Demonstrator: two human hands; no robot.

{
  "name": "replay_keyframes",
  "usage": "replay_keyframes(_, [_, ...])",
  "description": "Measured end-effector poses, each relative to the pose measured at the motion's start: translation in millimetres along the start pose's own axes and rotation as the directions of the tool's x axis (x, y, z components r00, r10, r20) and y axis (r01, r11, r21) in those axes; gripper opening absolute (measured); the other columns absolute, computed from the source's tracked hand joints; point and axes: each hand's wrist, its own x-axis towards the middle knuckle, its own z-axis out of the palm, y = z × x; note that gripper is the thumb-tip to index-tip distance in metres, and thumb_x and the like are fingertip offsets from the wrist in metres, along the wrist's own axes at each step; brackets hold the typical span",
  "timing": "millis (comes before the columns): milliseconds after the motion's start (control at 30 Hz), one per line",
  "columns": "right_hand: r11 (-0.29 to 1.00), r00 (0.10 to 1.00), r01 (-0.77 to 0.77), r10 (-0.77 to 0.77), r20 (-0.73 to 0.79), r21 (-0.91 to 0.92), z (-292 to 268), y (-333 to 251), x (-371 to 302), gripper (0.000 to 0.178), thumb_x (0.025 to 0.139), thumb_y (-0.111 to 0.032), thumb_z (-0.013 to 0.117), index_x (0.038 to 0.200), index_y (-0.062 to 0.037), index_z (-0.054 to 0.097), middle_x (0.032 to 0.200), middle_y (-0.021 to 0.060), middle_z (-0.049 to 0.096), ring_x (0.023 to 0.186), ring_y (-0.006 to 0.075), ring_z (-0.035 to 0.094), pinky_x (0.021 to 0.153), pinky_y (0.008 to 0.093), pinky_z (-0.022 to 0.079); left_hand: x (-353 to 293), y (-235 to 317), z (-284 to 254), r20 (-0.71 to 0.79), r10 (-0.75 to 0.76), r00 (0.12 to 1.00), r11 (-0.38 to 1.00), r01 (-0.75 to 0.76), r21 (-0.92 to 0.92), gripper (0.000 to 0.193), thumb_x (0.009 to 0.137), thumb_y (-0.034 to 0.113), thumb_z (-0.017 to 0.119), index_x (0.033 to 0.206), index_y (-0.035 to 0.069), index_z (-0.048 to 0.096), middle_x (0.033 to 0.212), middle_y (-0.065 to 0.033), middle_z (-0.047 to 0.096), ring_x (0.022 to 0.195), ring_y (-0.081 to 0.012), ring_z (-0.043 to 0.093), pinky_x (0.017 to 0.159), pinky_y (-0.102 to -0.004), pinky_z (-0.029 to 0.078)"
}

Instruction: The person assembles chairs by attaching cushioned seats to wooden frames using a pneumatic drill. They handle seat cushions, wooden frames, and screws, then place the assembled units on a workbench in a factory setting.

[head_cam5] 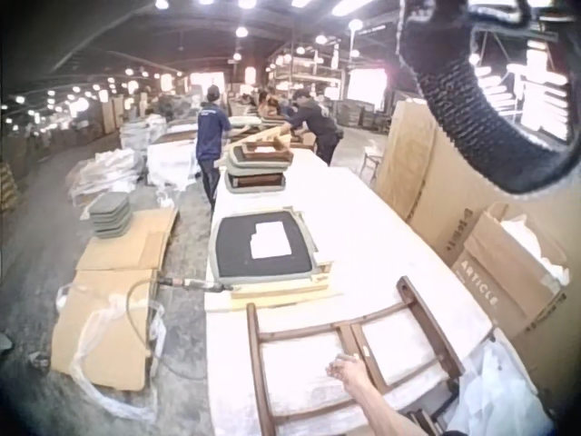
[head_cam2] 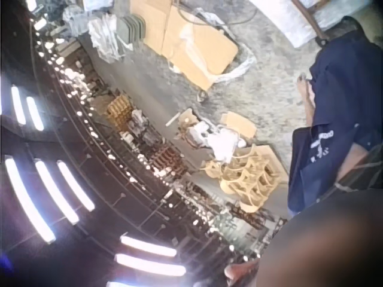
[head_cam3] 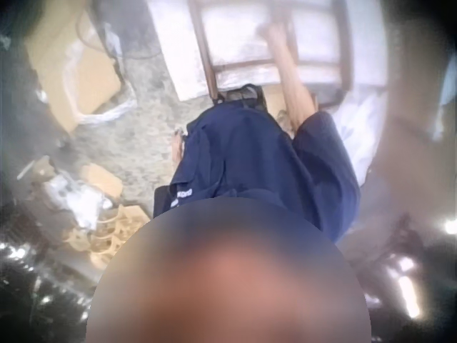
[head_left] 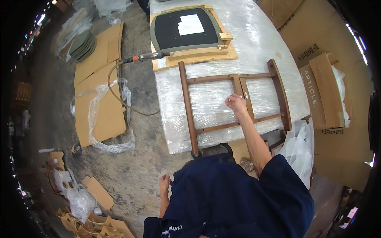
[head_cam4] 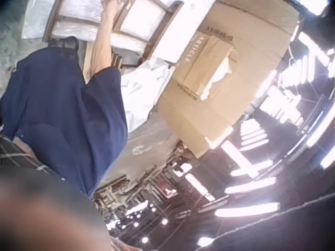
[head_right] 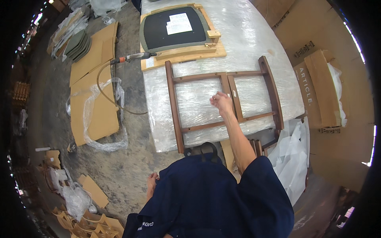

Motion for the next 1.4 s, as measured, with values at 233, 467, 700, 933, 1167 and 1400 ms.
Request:
replay_keyframes(233, [0.981, 0.996, 0.029, -0.012, -0.091, 0.192, 9, -54, 97, 0.038, 0.09, 0.006, 0.058, 0.126, 0.0106, 0.045, 0.099, 0.0209, 0.064, 0.086, 0.0285, 0.07, 0.071, 0.0364, 0.061, -23, 50, -2, -0.144, 0.039, 0.989, 0.997, -0.028, 0.077, 0.061, 0.101, 0.044, 0.059, 0.135, -0.006, 0.054, 0.124, -0.0171, 0.066, 0.109, -0.0286, 0.067, 0.089, -0.0409, 0.05])
replay_keyframes(467, [0.989, 0.973, 0.074, -0.043, -0.229, 0.128, -77, -102, 174, 0.027, 0.09, 0.01, 0.052, 0.118, 0.0111, 0.051, 0.097, 0.0216, 0.065, 0.078, 0.0277, 0.07, 0.064, 0.0366, 0.06, -54, 42, 32, 0.087, -0.065, 0.994, 0.9, 0.02, 0.436, 0.065, 0.098, 0.046, 0.062, 0.136, -0.006, 0.054, 0.121, -0.0178, 0.069, 0.1, -0.0274, 0.07, 0.074, -0.0358, 0.052])
replay_keyframes(700, [0.977, 0.811, 0.004, -0.128, -0.571, -0.213, -255, -196, 220, 0.013, 0.089, -0.001, 0.058, 0.094, 0.01, 0.061, 0.088, 0.0192, 0.067, 0.071, 0.023, 0.067, 0.061, 0.0341, 0.059, -68, 65, 42, 0.086, -0.036, 0.996, 0.855, -0.014, 0.519, 0.062, 0.099, 0.044, 0.062, 0.134, -0.006, 0.055, 0.119, -0.0167, 0.069, 0.093, -0.025, 0.07, 0.074, -0.0344, 0.053])
replay_keyframes(933, [0.9, 0.58, 0.275, -0.436, -0.688, -0.339, -356, -200, 187, 0.05, 0.083, -0.008, 0.061, 0.13, 0.0056, 0.06, 0.083, 0.0181, 0.074, 0.081, 0.0269, 0.073, 0.068, 0.0342, 0.057, -31, 96, 42, 0.025, 0.05, 0.998, 0.92, -0.056, 0.388, 0.059, 0.099, 0.042, 0.062, 0.132, -0.007, 0.057, 0.117, -0.0151, 0.069, 0.09, -0.0224, 0.07, 0.075, -0.0332, 0.053])
replay_keyframes(1167, [0.647, 0.453, 0.092, -0.704, -0.547, -0.757, -376, -33, -57, 0.038, 0.092, -0.016, 0.061, 0.124, 0.0038, 0.065, 0.09, 0.0131, 0.075, 0.082, 0.0196, 0.072, 0.076, 0.032, 0.055, 11, 136, 85, 0.26, 0.074, 0.963, 0.816, -0.208, 0.539, 0.061, 0.099, 0.042, 0.06, 0.134, -0.007, 0.056, 0.12, -0.0169, 0.069, 0.096, -0.0233, 0.069, 0.081, -0.0352, 0.051])
replay_keyframes(1400, [0.747, 0.542, -0.414, -0.257, -0.8, -0.52, -376, 209, -353, 0.037, 0.083, -0.018, 0.066, 0.115, 0.0015, 0.07, 0.09, 0.0198, 0.073, 0.083, 0.027, 0.071, 0.079, 0.0369, 0.055, 19, 130, 113, 0.611, -0.092, 0.786, 0.398, -0.534, 0.746, 0.075, 0.094, 0.055, 0.06, 0.132, -0.01, 0.057, 0.119, -0.0243, 0.069, 0.11, -0.0336, 0.068, 0.097, -0.0389, 0.05])
